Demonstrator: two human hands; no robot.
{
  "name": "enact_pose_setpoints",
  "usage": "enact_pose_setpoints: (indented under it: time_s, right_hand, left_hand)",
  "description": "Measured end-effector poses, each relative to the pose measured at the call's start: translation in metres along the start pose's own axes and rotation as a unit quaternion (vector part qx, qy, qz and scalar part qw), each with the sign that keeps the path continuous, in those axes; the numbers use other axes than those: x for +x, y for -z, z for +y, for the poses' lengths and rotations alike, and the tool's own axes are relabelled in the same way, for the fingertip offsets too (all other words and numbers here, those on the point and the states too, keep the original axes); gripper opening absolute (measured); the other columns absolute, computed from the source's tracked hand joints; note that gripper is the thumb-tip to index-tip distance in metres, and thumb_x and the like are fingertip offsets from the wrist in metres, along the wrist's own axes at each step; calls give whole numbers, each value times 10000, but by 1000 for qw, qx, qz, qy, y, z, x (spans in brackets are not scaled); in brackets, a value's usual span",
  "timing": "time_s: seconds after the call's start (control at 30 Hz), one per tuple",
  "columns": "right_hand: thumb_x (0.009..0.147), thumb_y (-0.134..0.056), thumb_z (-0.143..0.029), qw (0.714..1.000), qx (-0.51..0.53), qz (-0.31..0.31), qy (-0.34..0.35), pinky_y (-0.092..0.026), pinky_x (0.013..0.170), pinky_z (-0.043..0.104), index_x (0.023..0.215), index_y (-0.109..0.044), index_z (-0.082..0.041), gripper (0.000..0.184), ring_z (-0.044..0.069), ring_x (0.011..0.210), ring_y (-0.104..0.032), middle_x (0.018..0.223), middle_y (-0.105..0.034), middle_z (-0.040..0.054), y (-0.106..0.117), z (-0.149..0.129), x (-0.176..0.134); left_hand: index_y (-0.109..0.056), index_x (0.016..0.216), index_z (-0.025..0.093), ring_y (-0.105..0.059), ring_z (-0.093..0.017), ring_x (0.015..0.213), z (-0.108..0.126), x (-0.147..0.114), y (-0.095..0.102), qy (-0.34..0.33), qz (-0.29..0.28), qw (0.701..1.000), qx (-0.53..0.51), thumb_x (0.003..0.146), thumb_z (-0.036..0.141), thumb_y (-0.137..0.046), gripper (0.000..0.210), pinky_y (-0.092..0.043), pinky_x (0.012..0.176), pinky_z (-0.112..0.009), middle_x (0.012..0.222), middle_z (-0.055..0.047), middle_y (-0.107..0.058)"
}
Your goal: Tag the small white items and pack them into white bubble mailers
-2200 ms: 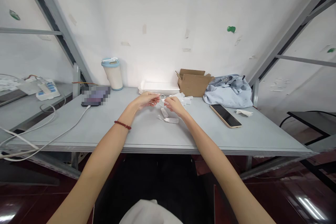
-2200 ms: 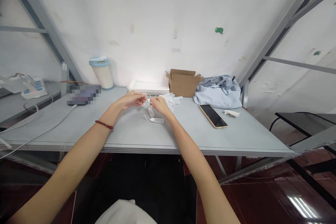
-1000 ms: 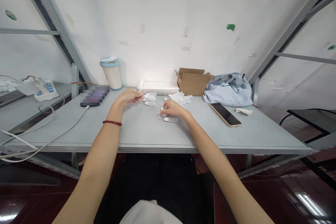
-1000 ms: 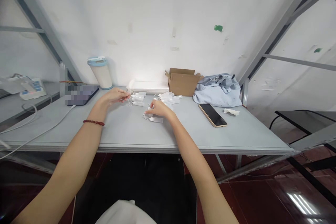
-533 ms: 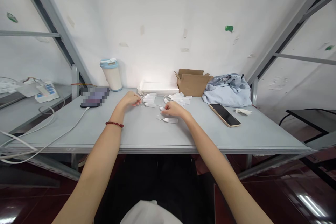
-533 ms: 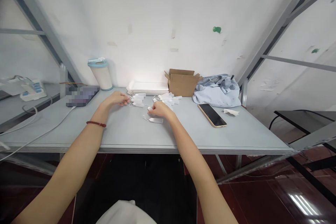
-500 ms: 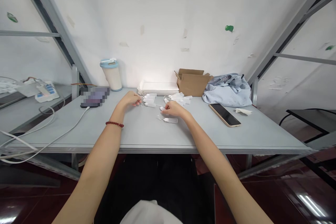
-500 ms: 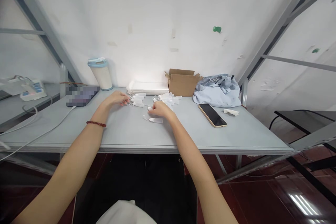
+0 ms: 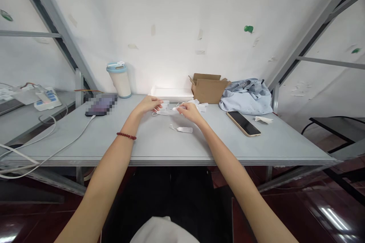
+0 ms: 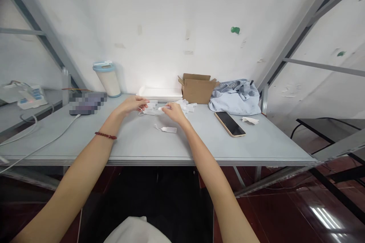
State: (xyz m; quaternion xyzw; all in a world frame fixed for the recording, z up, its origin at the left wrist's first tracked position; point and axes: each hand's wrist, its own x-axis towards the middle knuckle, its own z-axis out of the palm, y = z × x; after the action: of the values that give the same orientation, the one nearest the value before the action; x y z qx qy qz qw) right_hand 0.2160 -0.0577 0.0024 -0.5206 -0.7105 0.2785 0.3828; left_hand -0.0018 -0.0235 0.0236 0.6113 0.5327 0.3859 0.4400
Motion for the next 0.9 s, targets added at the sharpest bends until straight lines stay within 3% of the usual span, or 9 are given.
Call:
enact_pose_setpoints:
  time_s: [0.17, 0.33, 0.73, 0.9]
  right_hand:
    - [789, -559, -345, 992, 117, 27, -39, -336, 480, 226, 756, -624, -162, 197, 83, 483, -439, 648, -607, -8, 2, -3, 1]
    - [819, -556, -306, 980, 183, 52, -66, -314, 439, 224, 699, -584, -163, 189, 70, 432, -400, 581, -572, -17, 5, -8, 2]
    - [798, -577, -332, 973, 207, 95, -44, -310, 443, 228, 612, -524, -181, 246, 77, 429, -380, 501, -495, -30, 5, -1, 4]
    - [795, -580, -341, 973, 215, 82, -29, -307, 442, 229, 591, -500, -187, 268, 75, 420, -375, 473, -465, -40, 5, -2, 3]
  left_hand:
    - [-725, 778, 154, -576, -143, 628, 2, -4, -10, 6, -101, 995, -7, 598, 375, -822, 301, -433, 568, -269, 736, -60, -683]
    - [-735, 755, 162, -582, -142, 636, 0, -3, -17, 11, -153, 988, 2, 616, 406, -819, 294, -450, 596, -277, 730, -60, -681]
    - [-669, 580, 164, -535, -131, 609, 2, -4, -17, -26, -83, 996, 4, 584, 455, -828, 331, -432, 575, -273, 658, -48, -644]
    - [-707, 627, 156, -537, -129, 607, 0, -1, -19, -31, -95, 995, -2, 561, 454, -846, 336, -451, 601, -283, 670, -49, -657]
